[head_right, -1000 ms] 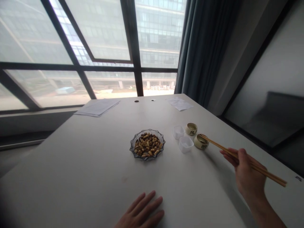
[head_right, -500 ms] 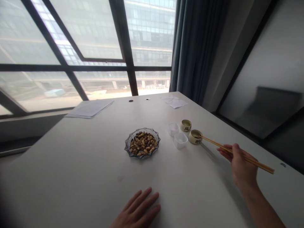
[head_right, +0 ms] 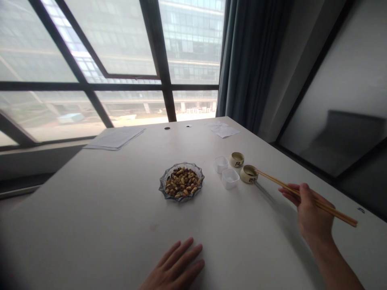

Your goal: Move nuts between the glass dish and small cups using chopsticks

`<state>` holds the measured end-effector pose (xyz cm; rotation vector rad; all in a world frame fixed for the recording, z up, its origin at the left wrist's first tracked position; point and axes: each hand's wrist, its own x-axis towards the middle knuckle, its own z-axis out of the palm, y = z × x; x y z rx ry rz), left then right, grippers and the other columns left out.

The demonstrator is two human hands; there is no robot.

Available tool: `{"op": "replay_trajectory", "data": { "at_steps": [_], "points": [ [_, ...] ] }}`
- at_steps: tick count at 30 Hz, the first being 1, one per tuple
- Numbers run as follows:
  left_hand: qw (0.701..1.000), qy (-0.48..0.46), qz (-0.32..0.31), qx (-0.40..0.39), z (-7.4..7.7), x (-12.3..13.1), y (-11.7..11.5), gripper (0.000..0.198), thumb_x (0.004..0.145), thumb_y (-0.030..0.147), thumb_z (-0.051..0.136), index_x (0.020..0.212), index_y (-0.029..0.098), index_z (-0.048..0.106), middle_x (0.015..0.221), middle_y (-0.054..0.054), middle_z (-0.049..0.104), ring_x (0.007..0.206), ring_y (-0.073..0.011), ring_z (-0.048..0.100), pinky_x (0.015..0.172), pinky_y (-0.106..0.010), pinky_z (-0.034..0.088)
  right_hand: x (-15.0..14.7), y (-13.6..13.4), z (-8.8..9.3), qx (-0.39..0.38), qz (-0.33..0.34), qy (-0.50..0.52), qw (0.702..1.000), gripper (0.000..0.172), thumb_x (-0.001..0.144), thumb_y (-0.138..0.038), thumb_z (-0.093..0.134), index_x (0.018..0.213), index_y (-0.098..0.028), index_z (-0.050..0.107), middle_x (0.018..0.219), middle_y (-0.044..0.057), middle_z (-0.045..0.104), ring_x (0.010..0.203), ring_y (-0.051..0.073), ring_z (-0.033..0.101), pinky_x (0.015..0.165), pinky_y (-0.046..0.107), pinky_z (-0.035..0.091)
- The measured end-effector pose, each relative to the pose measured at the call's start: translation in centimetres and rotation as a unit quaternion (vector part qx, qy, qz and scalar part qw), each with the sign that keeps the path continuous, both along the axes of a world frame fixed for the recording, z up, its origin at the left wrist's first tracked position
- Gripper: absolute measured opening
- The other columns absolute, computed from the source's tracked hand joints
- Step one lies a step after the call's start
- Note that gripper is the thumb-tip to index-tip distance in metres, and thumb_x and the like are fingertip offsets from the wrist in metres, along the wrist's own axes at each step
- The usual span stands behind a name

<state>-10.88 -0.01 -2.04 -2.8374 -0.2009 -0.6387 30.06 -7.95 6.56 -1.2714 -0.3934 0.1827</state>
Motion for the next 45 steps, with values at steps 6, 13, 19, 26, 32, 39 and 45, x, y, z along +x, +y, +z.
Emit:
{"op": "replay_trajectory", "data": {
  "at_steps": [6, 13, 19, 26, 32, 39, 45],
  "points": [
    [1.000, -0.010, 0.007, -0.007, -0.2, 0.1, -0.2, 0.036, 0.106, 0.033, 0.053, 0.141, 0.030, 0.059, 0.159, 0.002, 0.045, 0.146, -0.0244, 0.043, 0.118, -0.040, 0.040, -3.7, 1.3, 1.8, -0.015, 0.079, -0.086, 0.993, 0.031, 0.089, -0.044, 0.073, 0.087, -0.014, 0.077, 0.075, 0.009, 0.078, 0.066, 0.020, 0.077, 0.070, 0.027, 0.066],
    [1.000, -0.014, 0.007, -0.002, -0.4, 0.0, -0.1, 0.038, 0.105, 0.039, 0.055, 0.142, 0.032, 0.058, 0.157, 0.002, 0.048, 0.145, -0.0229, 0.044, 0.121, -0.038, 0.037, -11.9, 6.6, 3.9, -0.066, 0.344, -0.203, 0.914, 0.030, 0.096, -0.044, 0.066, 0.091, -0.017, 0.078, 0.080, 0.008, 0.078, 0.070, 0.022, 0.077, 0.068, 0.031, 0.066],
    [0.999, -0.032, 0.019, -0.003, -1.2, 0.0, -0.4, 0.037, 0.104, 0.043, 0.055, 0.140, 0.035, 0.058, 0.158, 0.004, 0.046, 0.143, -0.0209, 0.047, 0.121, -0.037, 0.036, -16.2, 10.7, 2.9, -0.128, 0.463, -0.235, 0.845, 0.038, 0.099, -0.048, 0.060, 0.084, -0.017, 0.077, 0.080, 0.007, 0.077, 0.073, 0.019, 0.074, 0.070, 0.029, 0.062],
    [0.999, -0.025, 0.027, -0.003, -1.1, 0.1, -0.6, 0.035, 0.107, 0.043, 0.049, 0.140, 0.038, 0.058, 0.157, 0.007, 0.047, 0.141, -0.0203, 0.049, 0.116, -0.035, 0.043, -15.8, 10.8, 3.1, -0.208, 0.448, -0.197, 0.847, 0.045, 0.094, -0.057, 0.062, 0.086, -0.016, 0.077, 0.078, 0.009, 0.078, 0.072, 0.022, 0.075, 0.071, 0.032, 0.062],
    [0.999, -0.019, 0.032, 0.001, -0.9, 0.0, -0.6, 0.035, 0.108, 0.042, 0.047, 0.140, 0.039, 0.058, 0.156, 0.009, 0.048, 0.140, -0.0192, 0.049, 0.116, -0.035, 0.042, -16.0, 10.9, 2.5, -0.187, 0.457, -0.178, 0.851, 0.045, 0.094, -0.057, 0.063, 0.087, -0.015, 0.077, 0.079, 0.010, 0.078, 0.071, 0.022, 0.075, 0.069, 0.032, 0.062],
    [0.999, -0.027, 0.028, 0.002, -1.2, 0.0, -0.6, 0.035, 0.107, 0.043, 0.049, 0.141, 0.038, 0.057, 0.158, 0.007, 0.046, 0.141, -0.0196, 0.048, 0.118, -0.036, 0.039, -17.1, 11.1, 1.5, -0.182, 0.466, -0.144, 0.854, 0.046, 0.091, -0.059, 0.064, 0.085, -0.016, 0.076, 0.081, 0.011, 0.079, 0.075, 0.025, 0.077, 0.072, 0.034, 0.064],
    [0.999, -0.026, 0.025, -0.007, -0.8, 0.0, -0.7, 0.035, 0.104, 0.043, 0.054, 0.139, 0.037, 0.059, 0.157, 0.005, 0.047, 0.140, -0.0207, 0.050, 0.119, -0.036, 0.040, -17.1, 11.0, 0.8, -0.171, 0.450, -0.119, 0.868, 0.048, 0.089, -0.062, 0.066, 0.089, -0.015, 0.077, 0.086, 0.013, 0.079, 0.080, 0.029, 0.078, 0.074, 0.039, 0.066]
  ]
}}
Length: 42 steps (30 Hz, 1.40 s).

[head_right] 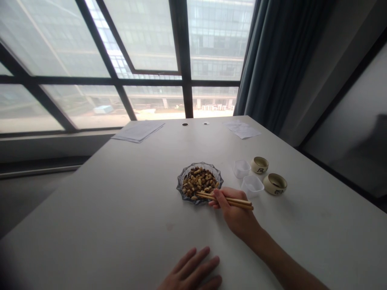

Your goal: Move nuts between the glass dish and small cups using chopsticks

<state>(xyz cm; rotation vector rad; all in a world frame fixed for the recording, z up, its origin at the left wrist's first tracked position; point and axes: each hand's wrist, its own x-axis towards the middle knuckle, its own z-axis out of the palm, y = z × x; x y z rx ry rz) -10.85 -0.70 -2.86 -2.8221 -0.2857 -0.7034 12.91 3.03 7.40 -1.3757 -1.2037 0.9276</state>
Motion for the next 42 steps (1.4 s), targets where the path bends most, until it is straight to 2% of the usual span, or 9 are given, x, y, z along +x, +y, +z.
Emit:
{"op": "replay_trajectory", "data": {
  "at_steps": [6, 13, 18, 21, 25, 28, 31, 35, 42],
  "points": [
    [1.000, 0.004, 0.000, 0.002, 0.1, 0.0, 0.1, 0.034, 0.106, 0.042, 0.052, 0.139, 0.037, 0.059, 0.158, 0.006, 0.047, 0.142, -0.0202, 0.048, 0.120, -0.036, 0.039, 0.3, -0.2, 0.2, 0.014, -0.042, 0.036, 0.998, 0.048, 0.083, -0.061, 0.073, 0.090, -0.014, 0.078, 0.083, 0.012, 0.080, 0.076, 0.029, 0.079, 0.073, 0.039, 0.068],
    [1.000, -0.003, -0.004, -0.007, 0.0, 0.0, 0.1, 0.035, 0.104, 0.043, 0.056, 0.138, 0.036, 0.060, 0.157, 0.005, 0.048, 0.142, -0.0206, 0.048, 0.121, -0.037, 0.037, 3.2, -1.3, 4.0, 0.081, -0.135, 0.037, 0.987, 0.047, 0.080, -0.060, 0.078, 0.084, -0.013, 0.079, 0.077, 0.013, 0.078, 0.069, 0.029, 0.079, 0.067, 0.037, 0.069],
    [1.000, 0.010, -0.008, -0.009, 0.3, -0.1, 0.2, 0.037, 0.104, 0.041, 0.055, 0.140, 0.034, 0.059, 0.158, 0.004, 0.047, 0.144, -0.0215, 0.045, 0.122, -0.038, 0.036, 7.9, -4.1, 5.9, 0.131, -0.239, 0.044, 0.961, 0.041, 0.082, -0.055, 0.078, 0.086, -0.014, 0.080, 0.081, 0.014, 0.079, 0.071, 0.028, 0.079, 0.069, 0.036, 0.069],
    [1.000, 0.016, -0.014, -0.001, 0.6, -0.1, 0.3, 0.040, 0.102, 0.039, 0.060, 0.141, 0.032, 0.059, 0.158, 0.001, 0.047, 0.145, -0.0220, 0.044, 0.123, -0.038, 0.033, 11.8, -6.0, 5.5, 0.161, -0.304, 0.070, 0.937, 0.035, 0.082, -0.051, 0.080, 0.083, -0.015, 0.079, 0.080, 0.011, 0.078, 0.070, 0.025, 0.079, 0.072, 0.032, 0.068],
    [1.000, 0.010, -0.018, 0.009, 0.6, 0.0, 0.6, 0.039, 0.102, 0.036, 0.060, 0.141, 0.031, 0.059, 0.157, 0.000, 0.048, 0.146, -0.0220, 0.042, 0.125, -0.039, 0.027, 16.2, -7.7, 2.8, 0.182, -0.379, 0.109, 0.901, 0.033, 0.081, -0.047, 0.081, 0.076, -0.015, 0.076, 0.074, 0.007, 0.076, 0.065, 0.020, 0.078, 0.072, 0.024, 0.067],
    [1.000, 0.010, -0.022, 0.011, 0.4, -0.1, 0.7, 0.039, 0.104, 0.039, 0.055, 0.142, 0.030, 0.058, 0.159, 0.000, 0.046, 0.147, -0.0231, 0.041, 0.125, -0.040, 0.028, 18.0, -8.4, 0.4, 0.150, -0.406, 0.127, 0.893, 0.033, 0.083, -0.045, 0.079, 0.077, -0.012, 0.075, 0.074, 0.009, 0.076, 0.067, 0.021, 0.078, 0.073, 0.024, 0.066],
    [1.000, 0.013, -0.019, 0.008, 0.4, -0.1, 0.7, 0.038, 0.106, 0.038, 0.052, 0.143, 0.031, 0.058, 0.160, 0.001, 0.045, 0.147, -0.0230, 0.042, 0.124, -0.040, 0.030, 18.5, -9.3, -0.9, 0.115, -0.408, 0.128, 0.897, 0.030, 0.083, -0.041, 0.079, 0.079, -0.011, 0.075, 0.075, 0.011, 0.076, 0.070, 0.022, 0.079, 0.073, 0.025, 0.066],
    [1.000, 0.013, -0.020, 0.010, 0.6, -0.2, 0.7, 0.040, 0.108, 0.038, 0.044, 0.145, 0.031, 0.056, 0.159, 0.002, 0.045, 0.148, -0.0224, 0.040, 0.123, -0.040, 0.031, 18.7, -10.9, -0.7, 0.102, -0.406, 0.109, 0.901, 0.027, 0.080, -0.039, 0.081, 0.080, -0.012, 0.076, 0.075, 0.011, 0.077, 0.068, 0.022, 0.078, 0.070, 0.024, 0.066],
    [0.999, 0.021, -0.015, 0.019, 0.7, 0.1, 0.8, 0.037, 0.108, 0.036, 0.047, 0.142, 0.031, 0.059, 0.159, 0.002, 0.046, 0.146, -0.0224, 0.042, 0.124, -0.040, 0.030, 18.7, -12.2, 0.6, 0.133, -0.411, 0.090, 0.897, 0.030, 0.078, -0.045, 0.082, 0.078, -0.015, 0.076, 0.071, 0.008, 0.076, 0.063, 0.020, 0.077, 0.070, 0.022, 0.066]
  ]
}}
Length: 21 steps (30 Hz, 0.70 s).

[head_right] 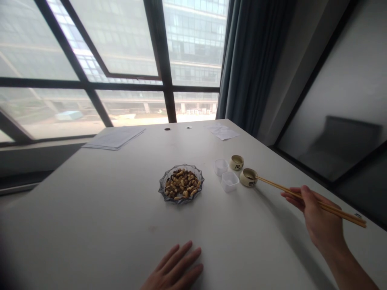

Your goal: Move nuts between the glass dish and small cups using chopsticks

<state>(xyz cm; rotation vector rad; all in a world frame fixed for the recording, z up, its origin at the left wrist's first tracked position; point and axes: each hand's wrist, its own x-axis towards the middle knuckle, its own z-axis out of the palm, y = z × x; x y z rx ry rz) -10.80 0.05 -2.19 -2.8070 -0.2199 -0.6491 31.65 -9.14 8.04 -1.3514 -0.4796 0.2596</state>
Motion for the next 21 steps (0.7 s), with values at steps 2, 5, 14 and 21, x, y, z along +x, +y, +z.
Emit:
{"op": "replay_trajectory", "data": {
  "at_steps": [2, 5, 14, 21],
  "points": [
    [1.000, -0.002, -0.001, 0.003, -0.1, 0.0, 0.0, 0.037, 0.108, 0.036, 0.046, 0.143, 0.031, 0.058, 0.159, 0.002, 0.045, 0.146, -0.0227, 0.042, 0.125, -0.040, 0.028, -0.9, 0.4, 0.6, 0.012, 0.003, -0.019, 1.000, 0.032, 0.079, -0.047, 0.081, 0.080, -0.015, 0.077, 0.073, 0.008, 0.076, 0.064, 0.020, 0.077, 0.072, 0.023, 0.066],
    [1.000, -0.001, -0.001, 0.000, -0.3, 0.0, 0.0, 0.038, 0.107, 0.037, 0.048, 0.144, 0.031, 0.057, 0.160, 0.002, 0.044, 0.147, -0.0235, 0.041, 0.125, -0.041, 0.027, -3.5, 1.7, 1.6, 0.017, 0.037, -0.043, 0.998, 0.034, 0.082, -0.049, 0.079, 0.084, -0.015, 0.077, 0.076, 0.010, 0.077, 0.067, 0.022, 0.078, 0.072, 0.027, 0.067],
    [1.000, -0.004, 0.001, -0.002, -0.6, -0.2, -0.2, 0.039, 0.104, 0.037, 0.057, 0.143, 0.032, 0.057, 0.157, 0.002, 0.048, 0.145, -0.0228, 0.045, 0.123, -0.039, 0.032, -15.7, 8.7, 2.9, -0.045, 0.313, -0.085, 0.945, 0.045, 0.088, -0.056, 0.071, 0.085, -0.012, 0.077, 0.074, 0.013, 0.078, 0.066, 0.024, 0.078, 0.064, 0.031, 0.067],
    [1.000, -0.022, 0.010, -0.013, -0.7, -0.1, -0.4, 0.038, 0.104, 0.046, 0.053, 0.141, 0.036, 0.057, 0.158, 0.005, 0.046, 0.142, -0.0199, 0.047, 0.121, -0.036, 0.036, -18.5, 12.4, 0.4, -0.097, 0.386, -0.050, 0.916, 0.052, 0.084, -0.063, 0.071, 0.085, -0.012, 0.076, 0.073, 0.013, 0.078, 0.065, 0.024, 0.077, 0.063, 0.031, 0.065]
  ]
}}
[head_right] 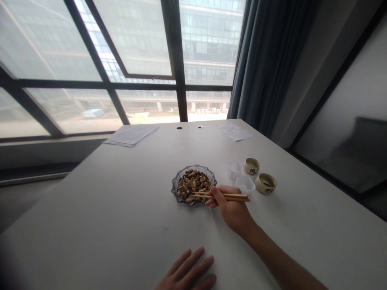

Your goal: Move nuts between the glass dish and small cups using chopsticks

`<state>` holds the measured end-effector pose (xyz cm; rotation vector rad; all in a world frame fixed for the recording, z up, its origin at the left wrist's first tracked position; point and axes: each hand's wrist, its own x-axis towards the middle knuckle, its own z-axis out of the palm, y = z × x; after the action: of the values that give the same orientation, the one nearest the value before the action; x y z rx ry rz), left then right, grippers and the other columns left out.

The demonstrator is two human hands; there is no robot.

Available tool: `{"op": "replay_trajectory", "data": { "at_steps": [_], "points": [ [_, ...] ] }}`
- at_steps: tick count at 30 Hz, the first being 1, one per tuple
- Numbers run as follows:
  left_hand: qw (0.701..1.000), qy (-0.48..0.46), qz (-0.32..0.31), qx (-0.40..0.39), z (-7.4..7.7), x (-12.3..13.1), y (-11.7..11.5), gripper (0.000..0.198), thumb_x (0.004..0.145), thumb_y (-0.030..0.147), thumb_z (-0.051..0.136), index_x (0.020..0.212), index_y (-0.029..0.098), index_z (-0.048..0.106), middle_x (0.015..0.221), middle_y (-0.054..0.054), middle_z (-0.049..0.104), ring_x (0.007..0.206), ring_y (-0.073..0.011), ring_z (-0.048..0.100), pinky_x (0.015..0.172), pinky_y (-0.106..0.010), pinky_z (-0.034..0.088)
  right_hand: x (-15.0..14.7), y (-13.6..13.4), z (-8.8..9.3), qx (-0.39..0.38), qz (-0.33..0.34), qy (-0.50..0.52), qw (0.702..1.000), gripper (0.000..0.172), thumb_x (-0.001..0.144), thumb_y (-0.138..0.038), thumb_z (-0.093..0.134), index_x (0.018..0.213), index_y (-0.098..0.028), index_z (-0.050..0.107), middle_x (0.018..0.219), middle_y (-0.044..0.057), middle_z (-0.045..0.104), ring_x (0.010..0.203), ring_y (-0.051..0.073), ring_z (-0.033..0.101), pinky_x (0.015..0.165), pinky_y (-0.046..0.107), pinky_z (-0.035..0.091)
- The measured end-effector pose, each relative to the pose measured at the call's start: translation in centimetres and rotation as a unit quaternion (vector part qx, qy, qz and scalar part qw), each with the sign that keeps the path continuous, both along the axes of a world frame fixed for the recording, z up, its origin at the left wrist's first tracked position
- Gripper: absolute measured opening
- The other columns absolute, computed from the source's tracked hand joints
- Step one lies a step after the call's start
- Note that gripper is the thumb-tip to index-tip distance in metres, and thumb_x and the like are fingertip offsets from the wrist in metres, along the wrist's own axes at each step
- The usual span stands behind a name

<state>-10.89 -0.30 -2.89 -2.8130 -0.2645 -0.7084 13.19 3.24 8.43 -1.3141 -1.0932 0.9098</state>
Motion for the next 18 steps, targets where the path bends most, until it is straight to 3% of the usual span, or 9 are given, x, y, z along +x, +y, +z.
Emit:
{"op": "replay_trajectory", "data": {
  "at_steps": [10, 18],
  "points": [
    [1.000, 0.023, 0.015, 0.013, 0.56, -0.05, -0.20, 0.039, 0.108, 0.048, 0.041, 0.143, 0.040, 0.056, 0.157, 0.010, 0.047, 0.139, -0.0190, 0.051, 0.110, -0.034, 0.050, -0.21, 0.71, -0.93, -0.028, 0.012, 0.032, 0.999, 0.055, 0.079, -0.066, 0.075, 0.085, -0.011, 0.078, 0.076, 0.014, 0.079, 0.069, 0.026, 0.078, 0.064, 0.034, 0.066],
    [1.000, 0.009, 0.009, 0.015, 0.23, 0.07, -0.18, 0.036, 0.109, 0.044, 0.043, 0.142, 0.040, 0.057, 0.157, 0.009, 0.047, 0.139, -0.0182, 0.051, 0.113, -0.034, 0.045, -0.20, 0.41, -1.15, -0.026, -0.030, 0.061, 0.997, 0.059, 0.069, -0.069, 0.080, 0.080, -0.012, 0.078, 0.073, 0.014, 0.078, 0.068, 0.029, 0.078, 0.065, 0.036, 0.068]
  ]
}}
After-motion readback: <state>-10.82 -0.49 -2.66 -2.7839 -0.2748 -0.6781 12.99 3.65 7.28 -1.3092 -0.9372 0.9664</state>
